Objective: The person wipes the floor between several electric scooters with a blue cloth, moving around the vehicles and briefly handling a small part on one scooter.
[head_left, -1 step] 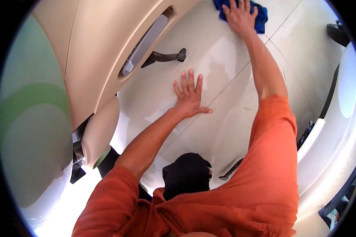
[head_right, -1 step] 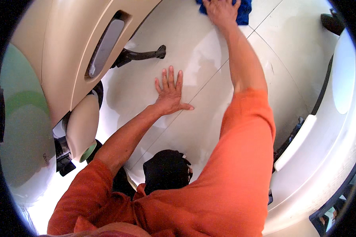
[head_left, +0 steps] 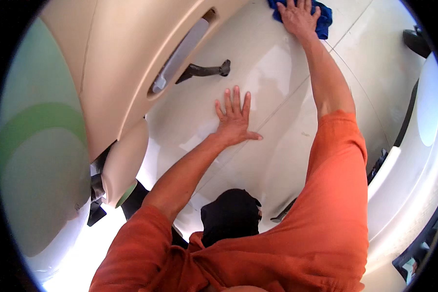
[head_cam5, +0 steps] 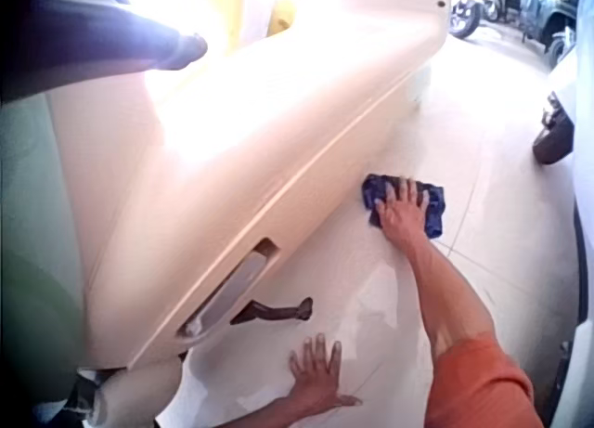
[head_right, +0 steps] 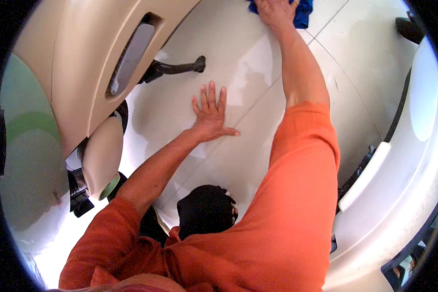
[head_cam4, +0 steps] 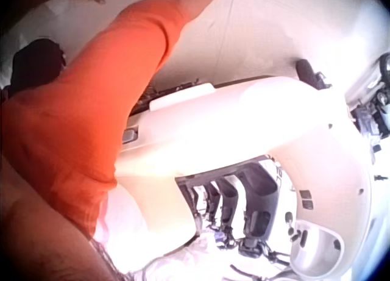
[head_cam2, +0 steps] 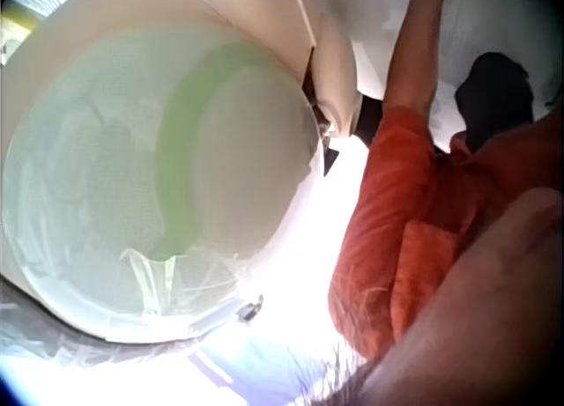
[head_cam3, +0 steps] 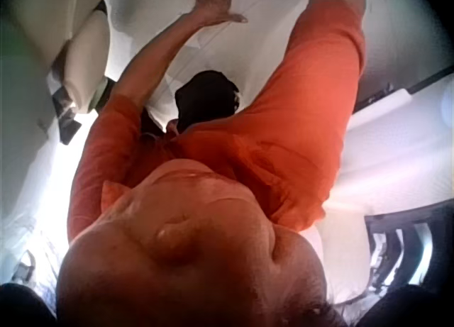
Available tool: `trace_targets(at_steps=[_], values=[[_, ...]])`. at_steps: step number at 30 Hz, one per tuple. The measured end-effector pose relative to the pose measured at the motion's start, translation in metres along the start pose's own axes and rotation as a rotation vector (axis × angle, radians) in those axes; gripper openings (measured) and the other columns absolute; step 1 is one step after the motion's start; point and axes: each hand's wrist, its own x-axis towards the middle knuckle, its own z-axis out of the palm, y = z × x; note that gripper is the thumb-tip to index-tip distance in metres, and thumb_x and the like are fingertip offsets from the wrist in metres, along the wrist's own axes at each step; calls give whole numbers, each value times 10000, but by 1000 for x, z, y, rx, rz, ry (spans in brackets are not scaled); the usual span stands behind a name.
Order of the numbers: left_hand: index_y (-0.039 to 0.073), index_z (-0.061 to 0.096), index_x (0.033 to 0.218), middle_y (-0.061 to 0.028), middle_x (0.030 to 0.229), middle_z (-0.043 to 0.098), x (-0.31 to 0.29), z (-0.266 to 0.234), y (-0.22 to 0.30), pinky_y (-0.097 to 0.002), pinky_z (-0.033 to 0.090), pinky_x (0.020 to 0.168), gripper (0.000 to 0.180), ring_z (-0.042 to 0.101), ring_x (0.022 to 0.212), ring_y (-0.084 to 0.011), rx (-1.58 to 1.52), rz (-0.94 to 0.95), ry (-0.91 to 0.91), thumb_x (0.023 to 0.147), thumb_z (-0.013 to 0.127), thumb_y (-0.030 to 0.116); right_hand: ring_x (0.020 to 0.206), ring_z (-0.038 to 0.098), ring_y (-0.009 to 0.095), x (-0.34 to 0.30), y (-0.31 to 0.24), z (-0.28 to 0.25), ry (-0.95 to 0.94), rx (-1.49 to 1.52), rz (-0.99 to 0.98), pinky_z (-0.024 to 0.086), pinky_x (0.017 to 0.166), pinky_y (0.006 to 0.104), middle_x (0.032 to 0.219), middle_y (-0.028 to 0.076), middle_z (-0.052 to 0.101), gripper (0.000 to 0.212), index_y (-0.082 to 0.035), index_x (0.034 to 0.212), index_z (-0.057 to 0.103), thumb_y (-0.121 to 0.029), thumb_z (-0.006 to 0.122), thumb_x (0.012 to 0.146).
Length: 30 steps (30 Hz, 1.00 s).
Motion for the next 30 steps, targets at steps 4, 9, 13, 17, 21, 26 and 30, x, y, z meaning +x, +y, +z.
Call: trace_targets(at_steps=[4, 9, 13, 17, 21, 26, 30], values=[[30, -174, 1477, -299, 1490, -274, 4, 1, -5, -719, -113, 1005, 1407, -281, 1353, -504, -23, 10, 15, 624, 718, 704, 1414, 217, 346, 16, -2, 11, 0, -17, 76, 155, 1112, 587, 1516, 183, 286, 556, -90, 1412, 417, -413, 413, 960], [34, -170, 1479, -299, 1487, -280, -5, -6, -16, -717, -118, 1004, 1400, -286, 1352, -500, -47, -32, -3, 627, 726, 689, 1422, 209, 333, -17, 23, -8, -144, 31, -316, 139, 1122, 566, 1520, 150, 299, 553, -114, 1410, 428, -432, 414, 957], [47, -140, 1493, -281, 1514, -235, 1, 1, -5, -723, -87, 1016, 1385, -226, 1382, -492, 9, -8, 12, 622, 711, 708, 1467, 101, 260, 6, 148, 10, -87, -236, -13, 117, 1108, 601, 1592, 44, 141, 606, -327, 1492, 257, -605, 297, 955], [35, -169, 1479, -281, 1490, -292, 1, 6, -7, -733, -100, 997, 1408, -292, 1350, -497, -42, 24, 10, 621, 727, 699, 1455, 132, 295, -22, 167, -13, -79, -184, 180, 134, 1077, 650, 1569, 108, 199, 624, -263, 1487, 288, -585, 333, 954], [42, -184, 1476, -283, 1485, -300, 1, 3, -6, -738, -87, 996, 1412, -281, 1355, -497, -24, 4, 5, 621, 721, 708, 1426, 188, 351, -96, 132, -28, 103, -276, 378, 147, 1065, 651, 1533, 186, 251, 576, -199, 1444, 377, -511, 390, 960], [46, -129, 1496, -272, 1511, -253, -3, -7, -1, -729, -76, 1011, 1373, -264, 1372, -480, 0, -47, -4, 630, 713, 699, 1425, 179, 358, -219, 56, -60, 42, -303, 509, 123, 1076, 621, 1537, 196, 231, 549, -172, 1429, 400, -466, 414, 965], [42, -137, 1493, -279, 1507, -257, 0, 4, -4, -738, -70, 1002, 1376, -270, 1365, -488, 2, -29, 15, 633, 715, 698, 1445, 91, 349, -297, 22, -80, -133, -229, 580, 74, 1090, 615, 1568, 189, 123, 575, -172, 1449, 371, -460, 439, 955]])
